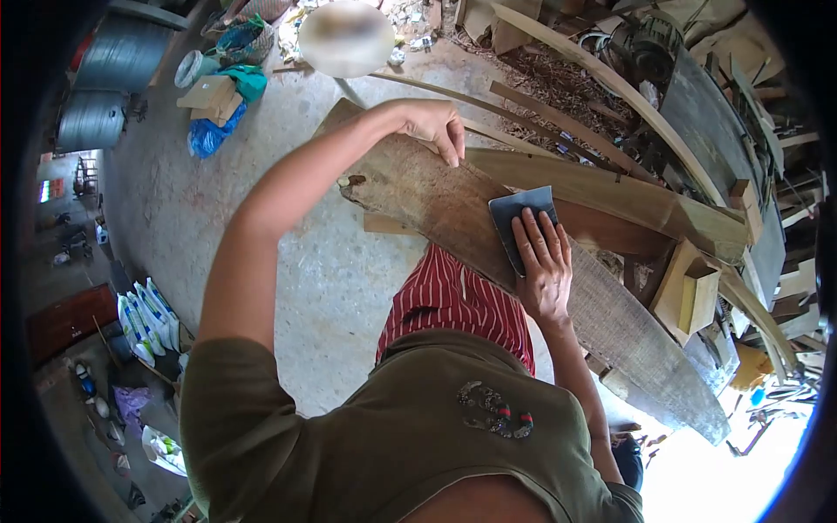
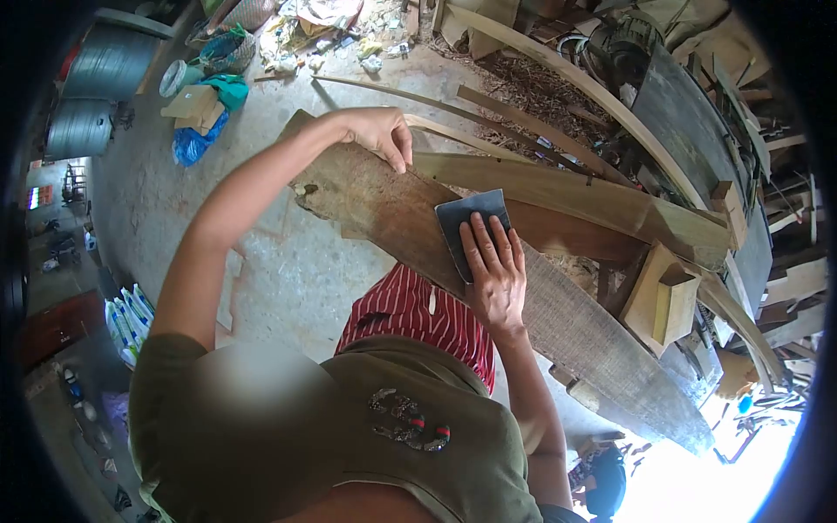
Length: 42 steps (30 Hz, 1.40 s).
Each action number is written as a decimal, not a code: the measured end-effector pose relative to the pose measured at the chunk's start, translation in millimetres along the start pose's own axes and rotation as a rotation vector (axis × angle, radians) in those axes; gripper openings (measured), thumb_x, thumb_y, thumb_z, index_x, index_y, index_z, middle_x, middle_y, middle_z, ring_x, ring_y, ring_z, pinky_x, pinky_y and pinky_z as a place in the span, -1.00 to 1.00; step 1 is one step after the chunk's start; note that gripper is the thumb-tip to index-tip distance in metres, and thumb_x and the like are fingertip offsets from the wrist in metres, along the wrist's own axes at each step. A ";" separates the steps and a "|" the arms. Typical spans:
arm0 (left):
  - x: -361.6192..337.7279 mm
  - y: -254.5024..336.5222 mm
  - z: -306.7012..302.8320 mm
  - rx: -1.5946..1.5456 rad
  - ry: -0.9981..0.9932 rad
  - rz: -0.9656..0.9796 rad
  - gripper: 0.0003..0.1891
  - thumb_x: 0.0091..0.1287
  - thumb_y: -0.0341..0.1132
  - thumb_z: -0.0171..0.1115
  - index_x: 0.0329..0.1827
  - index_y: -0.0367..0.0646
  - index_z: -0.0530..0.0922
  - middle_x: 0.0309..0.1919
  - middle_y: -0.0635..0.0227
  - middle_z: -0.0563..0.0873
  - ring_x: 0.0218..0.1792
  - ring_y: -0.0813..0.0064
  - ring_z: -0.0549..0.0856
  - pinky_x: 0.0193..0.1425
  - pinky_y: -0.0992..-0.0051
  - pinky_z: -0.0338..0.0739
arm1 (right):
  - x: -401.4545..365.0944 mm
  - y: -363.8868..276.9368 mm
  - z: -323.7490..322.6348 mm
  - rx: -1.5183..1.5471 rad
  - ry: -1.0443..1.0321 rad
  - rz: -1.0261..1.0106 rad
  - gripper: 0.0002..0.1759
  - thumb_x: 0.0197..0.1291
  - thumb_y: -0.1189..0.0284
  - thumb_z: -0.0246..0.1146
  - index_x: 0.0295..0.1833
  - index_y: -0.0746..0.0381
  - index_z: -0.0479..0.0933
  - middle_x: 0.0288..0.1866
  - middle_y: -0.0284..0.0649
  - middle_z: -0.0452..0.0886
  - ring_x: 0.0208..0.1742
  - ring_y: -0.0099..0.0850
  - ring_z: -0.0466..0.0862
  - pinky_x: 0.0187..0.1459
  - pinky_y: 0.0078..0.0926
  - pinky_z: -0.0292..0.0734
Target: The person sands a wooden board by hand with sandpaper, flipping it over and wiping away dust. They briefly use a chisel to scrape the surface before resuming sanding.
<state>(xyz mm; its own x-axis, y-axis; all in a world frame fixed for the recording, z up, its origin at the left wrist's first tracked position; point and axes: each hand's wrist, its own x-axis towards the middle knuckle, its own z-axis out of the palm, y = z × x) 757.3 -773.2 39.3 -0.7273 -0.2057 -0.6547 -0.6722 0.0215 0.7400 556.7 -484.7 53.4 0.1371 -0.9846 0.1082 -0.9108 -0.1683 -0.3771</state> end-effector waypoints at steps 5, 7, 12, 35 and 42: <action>18.4 40.5 0.1 0.206 -0.106 -0.015 -0.84 0.03 -0.53 0.52 -0.34 -0.37 0.73 -0.45 0.18 0.78 -0.44 0.51 0.77 -0.39 0.59 0.68 | -0.2 -0.8 3.8 -0.017 0.002 0.013 -0.32 0.10 0.60 0.09 0.43 0.15 0.40 0.49 -0.21 0.38 0.53 -0.15 0.30 0.52 0.00 0.11; 20.1 41.4 -7.3 0.315 -0.056 0.016 -0.80 0.08 -0.41 0.51 -0.28 -0.32 0.73 -0.34 0.19 0.79 -0.34 0.46 0.78 -0.22 0.47 0.71 | -1.3 -0.8 3.7 -0.019 -0.002 0.002 -0.32 0.10 0.60 0.10 0.43 0.16 0.40 0.49 -0.21 0.38 0.53 -0.15 0.30 0.52 0.00 0.11; 6.8 -7.8 -29.2 0.695 0.506 0.139 -0.45 0.22 -0.16 0.43 0.30 0.02 0.54 0.31 0.13 0.54 0.29 0.23 0.54 0.36 0.23 0.46 | -1.0 0.6 3.1 -0.078 -0.023 -0.021 -0.15 -0.10 0.62 0.22 0.44 0.00 0.39 0.51 -0.23 0.35 0.53 -0.13 0.28 0.54 -0.03 0.09; -88.3 -161.3 56.4 -0.687 1.650 0.135 -0.56 0.42 0.01 0.25 -0.16 -0.29 0.70 -0.32 0.49 0.68 -0.33 0.65 0.51 -0.17 0.58 0.42 | 43.2 -4.1 5.6 -0.147 -0.238 -0.117 -0.23 0.18 0.54 0.14 0.53 -0.16 0.25 0.62 -0.41 0.18 0.62 -0.30 0.15 0.44 0.03 0.14; -78.7 -163.5 56.8 -0.976 1.677 0.363 -0.64 0.41 -0.13 0.31 0.04 -0.27 0.66 -0.29 0.50 0.66 -0.26 0.62 0.58 -0.17 0.54 0.49 | 126.0 -39.8 55.8 -0.096 -0.084 -0.146 -0.17 0.08 0.61 0.20 0.52 -0.11 0.28 0.57 -0.32 0.26 0.57 -0.22 0.23 0.47 -0.04 0.15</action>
<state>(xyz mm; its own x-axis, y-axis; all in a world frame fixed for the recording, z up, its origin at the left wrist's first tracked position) 916.6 -704.9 -38.9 0.4431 -0.8865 -0.1338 0.1697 -0.0636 0.9834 632.0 -604.7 30.7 0.2986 -0.9513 0.0762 -0.9112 -0.3079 -0.2736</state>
